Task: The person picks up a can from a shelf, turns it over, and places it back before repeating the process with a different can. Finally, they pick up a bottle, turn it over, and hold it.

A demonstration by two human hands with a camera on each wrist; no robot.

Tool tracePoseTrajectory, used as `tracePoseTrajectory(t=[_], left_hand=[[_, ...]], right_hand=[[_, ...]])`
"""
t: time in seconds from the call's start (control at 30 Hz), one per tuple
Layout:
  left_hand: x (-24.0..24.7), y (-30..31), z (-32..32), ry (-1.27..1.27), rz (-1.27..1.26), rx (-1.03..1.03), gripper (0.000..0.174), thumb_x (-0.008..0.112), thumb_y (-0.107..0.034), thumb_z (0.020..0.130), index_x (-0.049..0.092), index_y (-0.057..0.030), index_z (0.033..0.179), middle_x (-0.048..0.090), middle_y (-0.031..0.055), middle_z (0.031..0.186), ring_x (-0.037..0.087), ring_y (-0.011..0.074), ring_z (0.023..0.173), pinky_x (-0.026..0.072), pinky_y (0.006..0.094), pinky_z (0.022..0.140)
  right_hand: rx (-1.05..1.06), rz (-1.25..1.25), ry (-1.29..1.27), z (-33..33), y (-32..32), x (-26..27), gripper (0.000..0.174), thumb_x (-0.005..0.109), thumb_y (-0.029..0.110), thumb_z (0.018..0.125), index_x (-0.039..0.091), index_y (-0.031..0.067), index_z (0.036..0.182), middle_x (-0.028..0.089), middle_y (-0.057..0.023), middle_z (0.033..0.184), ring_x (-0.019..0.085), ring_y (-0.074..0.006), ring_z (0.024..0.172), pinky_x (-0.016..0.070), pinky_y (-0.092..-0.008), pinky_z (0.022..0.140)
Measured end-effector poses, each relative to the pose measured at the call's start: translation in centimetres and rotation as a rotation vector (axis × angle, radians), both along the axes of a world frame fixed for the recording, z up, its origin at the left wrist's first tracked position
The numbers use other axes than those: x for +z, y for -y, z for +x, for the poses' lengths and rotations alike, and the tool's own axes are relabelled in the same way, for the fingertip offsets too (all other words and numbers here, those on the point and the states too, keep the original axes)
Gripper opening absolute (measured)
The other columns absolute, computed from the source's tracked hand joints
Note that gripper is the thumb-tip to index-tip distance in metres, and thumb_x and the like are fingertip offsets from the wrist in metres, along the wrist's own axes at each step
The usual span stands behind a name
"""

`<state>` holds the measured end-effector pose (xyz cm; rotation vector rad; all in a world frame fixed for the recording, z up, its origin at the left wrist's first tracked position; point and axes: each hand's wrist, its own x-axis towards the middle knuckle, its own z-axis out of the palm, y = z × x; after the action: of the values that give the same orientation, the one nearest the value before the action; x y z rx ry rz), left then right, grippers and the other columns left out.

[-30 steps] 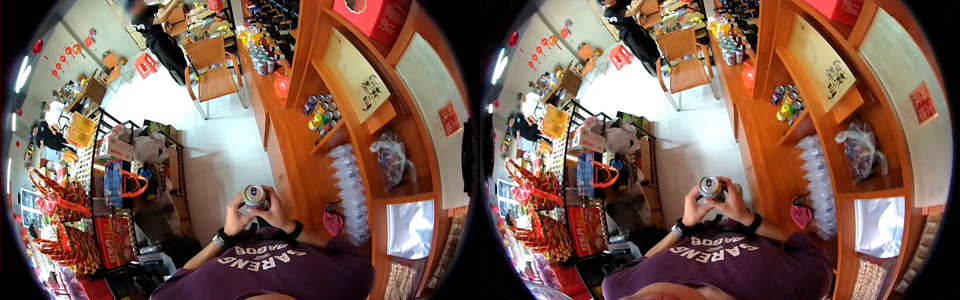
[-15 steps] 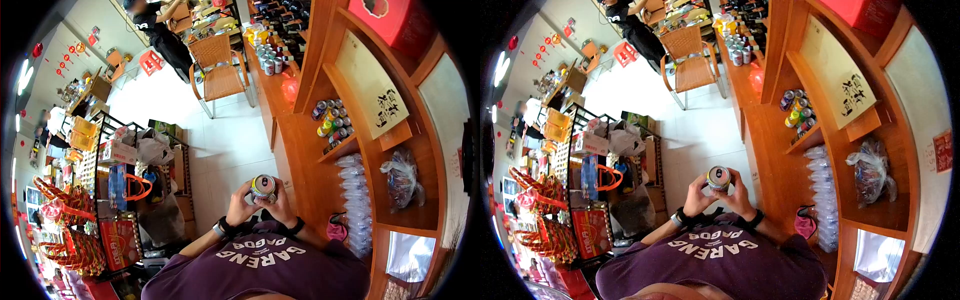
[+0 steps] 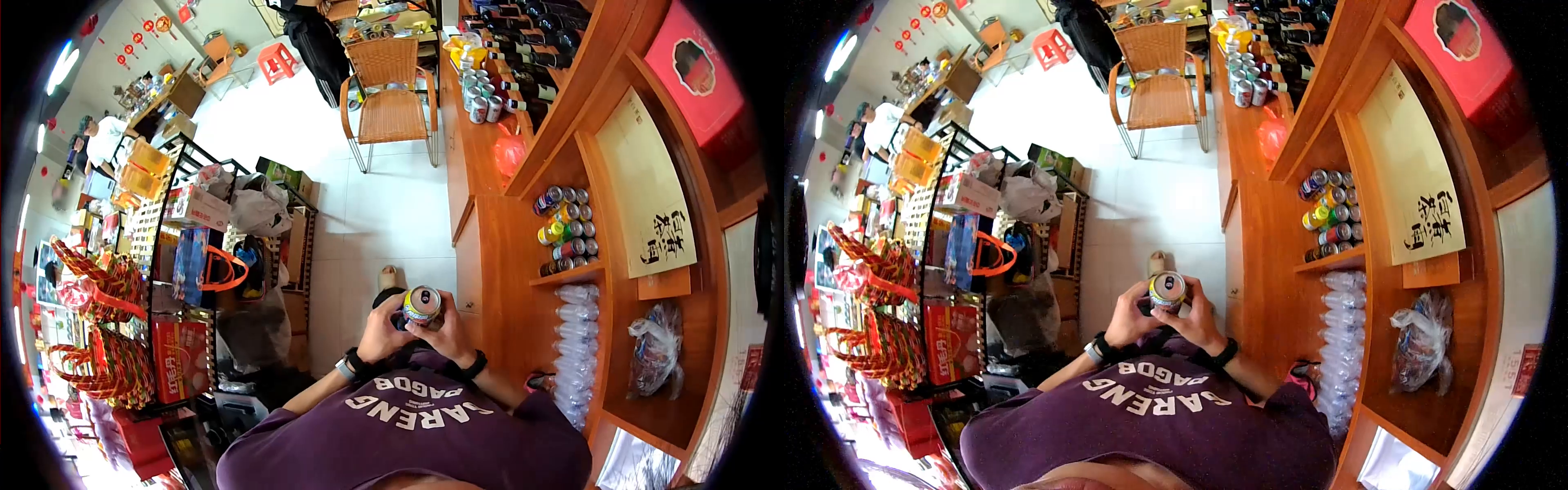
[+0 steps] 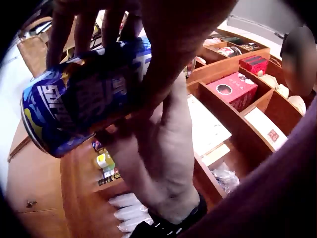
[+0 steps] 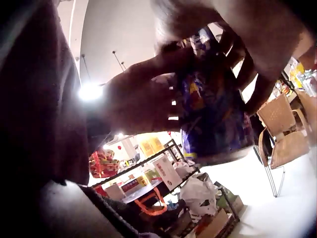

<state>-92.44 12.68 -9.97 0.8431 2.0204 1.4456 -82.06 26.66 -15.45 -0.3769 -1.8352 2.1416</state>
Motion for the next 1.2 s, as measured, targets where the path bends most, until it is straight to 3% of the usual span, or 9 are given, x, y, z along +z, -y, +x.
tracePoseTrajectory(t=[0.03, 0.07, 0.13, 0.43, 0.67, 0.73, 0.87, 1.03, 1.2], left_hand=[[-0.5, -0.2, -0.3, 0.005, -0.037, -0.004, 0.065, 0.085, -0.012, 0.072, 0.060, -0.0016, 0.132, 0.068, 0.0139, 0.121, 0.068, 0.0243, 0.109, 0.0543, 0.0360, 0.093], [-0.6, -0.5, -0.9, 0.000, -0.041, -0.016, 0.065, 0.085, -0.012, 0.072, 0.060, -0.0016, 0.132, 0.068, 0.0139, 0.121, 0.068, 0.0243, 0.109, 0.0543, 0.0360, 0.093], [-0.7, -1.3, -2.1, -0.005, -0.011, -0.084, 0.065, 0.085, -0.012, 0.072, 0.060, -0.0021, 0.132, 0.068, 0.0144, 0.120, 0.068, 0.0247, 0.109, 0.0548, 0.0369, 0.092], [-0.1, -6.3, -10.5, -0.126, -0.067, -0.264, 0.064, 0.085, -0.011, 0.072, 0.060, 0.0012, 0.130, 0.069, 0.0172, 0.119, 0.069, 0.0250, 0.110, 0.0555, 0.0378, 0.096], [0.2, -8.7, -17.9, -0.057, 0.035, -0.226, 0.070, 0.086, -0.011, 0.069, 0.060, -0.0018, 0.133, 0.070, 0.0154, 0.117, 0.071, 0.0255, 0.104, 0.0567, 0.0360, 0.091], [0.9, -8.9, -19.8, 0.018, -0.045, -0.270, 0.058, 0.082, -0.005, 0.073, 0.061, 0.0029, 0.127, 0.070, 0.0151, 0.117, 0.066, 0.0206, 0.111, 0.0527, 0.0363, 0.097], [-1.6, -9.2, -23.7, -0.010, -0.013, -0.298, 0.066, 0.085, -0.011, 0.070, 0.061, -0.0005, 0.131, 0.071, 0.0151, 0.117, 0.071, 0.0259, 0.105, 0.0557, 0.0361, 0.091], [-2.1, -9.0, -27.6, 0.183, 0.087, -0.255, 0.055, 0.081, -0.007, 0.074, 0.063, 0.0015, 0.125, 0.071, 0.0139, 0.115, 0.068, 0.0222, 0.107, 0.0541, 0.0368, 0.093], [-2.4, -8.3, -31.5, 0.183, 0.072, -0.245, 0.053, 0.081, -0.004, 0.074, 0.063, 0.0027, 0.123, 0.070, 0.0134, 0.114, 0.066, 0.0195, 0.109, 0.0527, 0.0357, 0.096]], right_hand=[[-0.016, 0.010, -0.023, -0.4, -0.2, -0.3, 0.071, 0.088, 0.019, 0.079, 0.043, 0.0030, 0.131, 0.057, -0.0102, 0.122, 0.060, -0.0164, 0.112, 0.0521, -0.0326, 0.096], [-0.029, 0.006, -0.028, -0.6, -0.6, -0.5, 0.071, 0.088, 0.019, 0.079, 0.043, 0.0030, 0.131, 0.057, -0.0102, 0.122, 0.060, -0.0164, 0.112, 0.0521, -0.0326, 0.096], [-0.015, 0.149, -0.030, -1.2, -1.8, 0.4, 0.076, 0.089, 0.023, 0.078, 0.042, 0.0018, 0.133, 0.058, -0.0152, 0.128, 0.060, -0.0227, 0.118, 0.0505, -0.0379, 0.101], [-0.206, 0.207, -0.029, -7.7, -5.0, 1.1, 0.075, 0.088, 0.025, 0.079, 0.040, 0.0000, 0.131, 0.059, -0.0163, 0.122, 0.062, -0.0248, 0.114, 0.0540, -0.0381, 0.096], [-0.201, 0.226, -0.060, -15.3, -7.2, 2.2, 0.074, 0.088, 0.025, 0.079, 0.041, -0.0011, 0.129, 0.059, -0.0163, 0.122, 0.061, -0.0252, 0.116, 0.0513, -0.0398, 0.099], [-0.219, 0.237, -0.055, -17.1, -7.4, 2.0, 0.075, 0.088, 0.029, 0.079, 0.041, -0.0015, 0.128, 0.059, -0.0164, 0.120, 0.062, -0.0248, 0.113, 0.0518, -0.0383, 0.097], [-0.233, 0.311, -0.008, -20.3, -7.8, 1.7, 0.074, 0.088, 0.026, 0.078, 0.042, -0.0003, 0.129, 0.056, -0.0124, 0.119, 0.058, -0.0204, 0.110, 0.0495, -0.0352, 0.093], [-0.184, 0.249, 0.054, -24.8, -7.8, 1.5, 0.078, 0.089, 0.031, 0.077, 0.041, -0.0022, 0.129, 0.057, -0.0136, 0.118, 0.059, -0.0206, 0.109, 0.0495, -0.0341, 0.093], [-0.130, 0.342, 0.118, -29.0, -8.2, 1.7, 0.080, 0.090, 0.033, 0.076, 0.041, -0.0030, 0.129, 0.059, -0.0149, 0.116, 0.060, -0.0223, 0.111, 0.0502, -0.0348, 0.095]])
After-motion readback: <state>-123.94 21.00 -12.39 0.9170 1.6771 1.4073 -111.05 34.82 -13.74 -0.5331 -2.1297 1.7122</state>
